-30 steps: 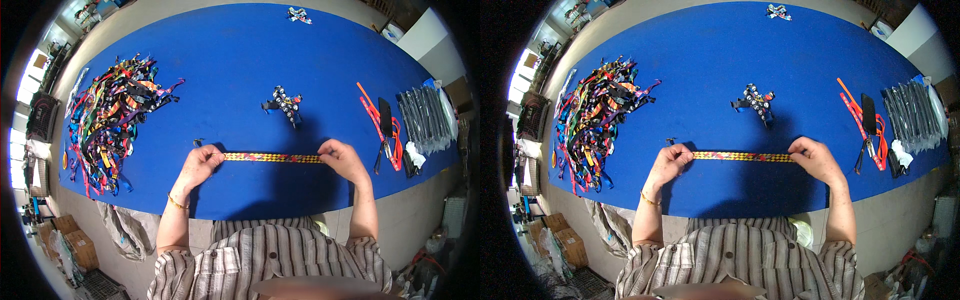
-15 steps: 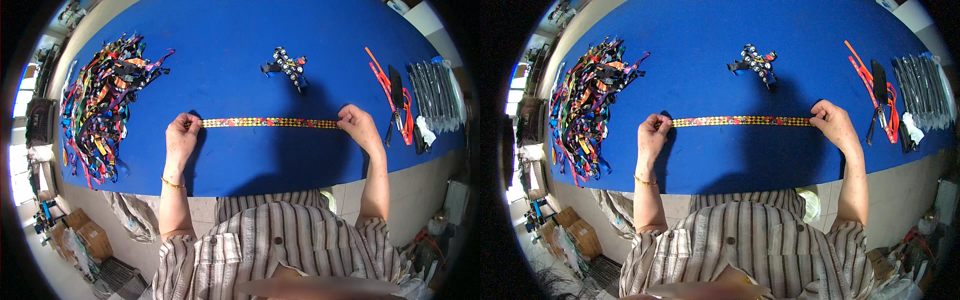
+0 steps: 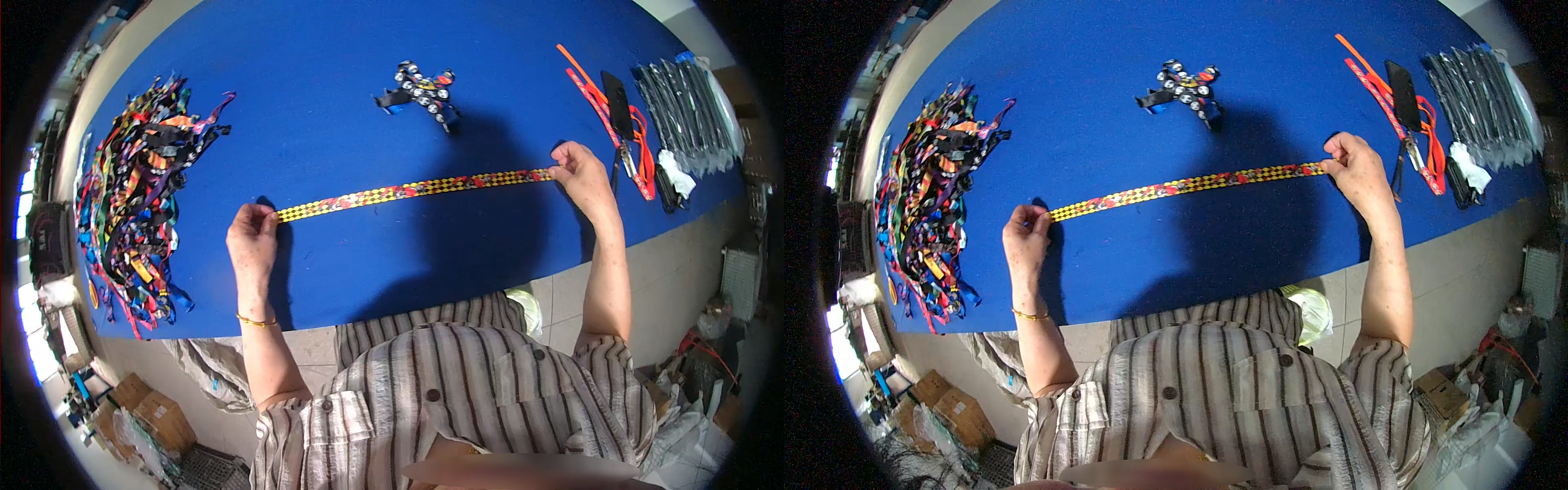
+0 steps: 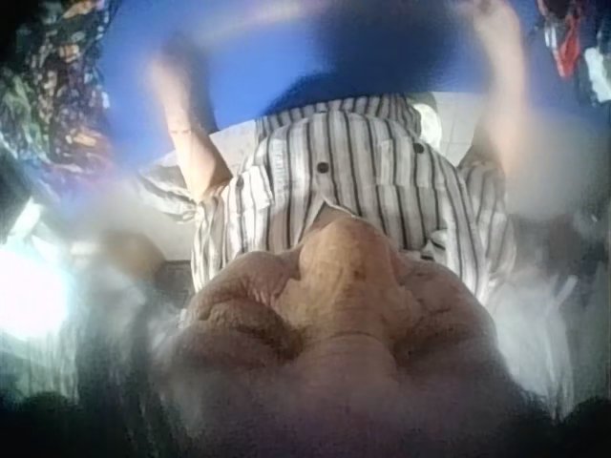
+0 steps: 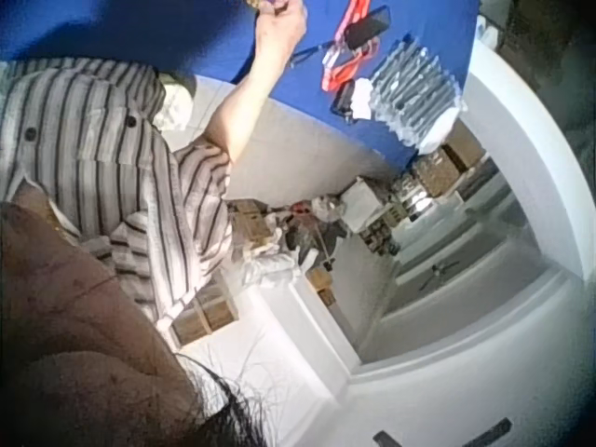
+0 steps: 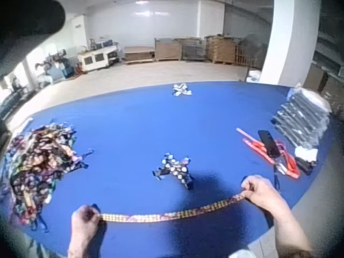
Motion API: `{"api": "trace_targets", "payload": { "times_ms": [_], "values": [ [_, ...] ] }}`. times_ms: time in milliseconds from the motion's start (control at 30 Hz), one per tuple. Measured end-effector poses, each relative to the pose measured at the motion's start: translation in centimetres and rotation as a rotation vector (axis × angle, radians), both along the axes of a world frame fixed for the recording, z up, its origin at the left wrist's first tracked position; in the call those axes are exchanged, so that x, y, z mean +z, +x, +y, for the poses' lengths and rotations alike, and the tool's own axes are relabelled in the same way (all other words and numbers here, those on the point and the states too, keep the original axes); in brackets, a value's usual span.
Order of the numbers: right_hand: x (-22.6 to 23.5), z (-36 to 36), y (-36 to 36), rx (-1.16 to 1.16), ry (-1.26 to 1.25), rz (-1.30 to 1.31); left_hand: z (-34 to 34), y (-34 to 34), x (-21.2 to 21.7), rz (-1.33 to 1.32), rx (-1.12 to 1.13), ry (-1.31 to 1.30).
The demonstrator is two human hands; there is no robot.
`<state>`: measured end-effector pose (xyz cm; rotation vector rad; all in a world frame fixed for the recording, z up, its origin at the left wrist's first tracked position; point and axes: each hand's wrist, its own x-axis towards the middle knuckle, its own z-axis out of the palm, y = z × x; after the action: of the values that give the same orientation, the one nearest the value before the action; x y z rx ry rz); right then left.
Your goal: Manually tying fabric ribbons into decorative bows at a factory workstation.
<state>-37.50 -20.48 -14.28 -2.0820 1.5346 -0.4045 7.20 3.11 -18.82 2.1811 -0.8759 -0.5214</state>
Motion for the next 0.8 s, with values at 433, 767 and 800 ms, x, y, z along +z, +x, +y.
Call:
{"api": "trace_targets", "payload": {
  "times_ms": [433, 767, 800],
  "values": [
    [-0.4, -0.6, -2.1, -0.047, -0.001, 0.088, 0.0, 0.4, -0.6, 0.025, -0.046, -0.034],
    [3.9, 4.5, 9.0, 0.396, -0.301, -0.059, -0.5, -3.3, 2.5, -0.374, -0.067, -0.205],
    [3.0, 5.1, 10.6, 0.496, -0.300, -0.096, -0.7, -4.1, 2.6, -0.391, -0.093, -0.225]
  ]
}}
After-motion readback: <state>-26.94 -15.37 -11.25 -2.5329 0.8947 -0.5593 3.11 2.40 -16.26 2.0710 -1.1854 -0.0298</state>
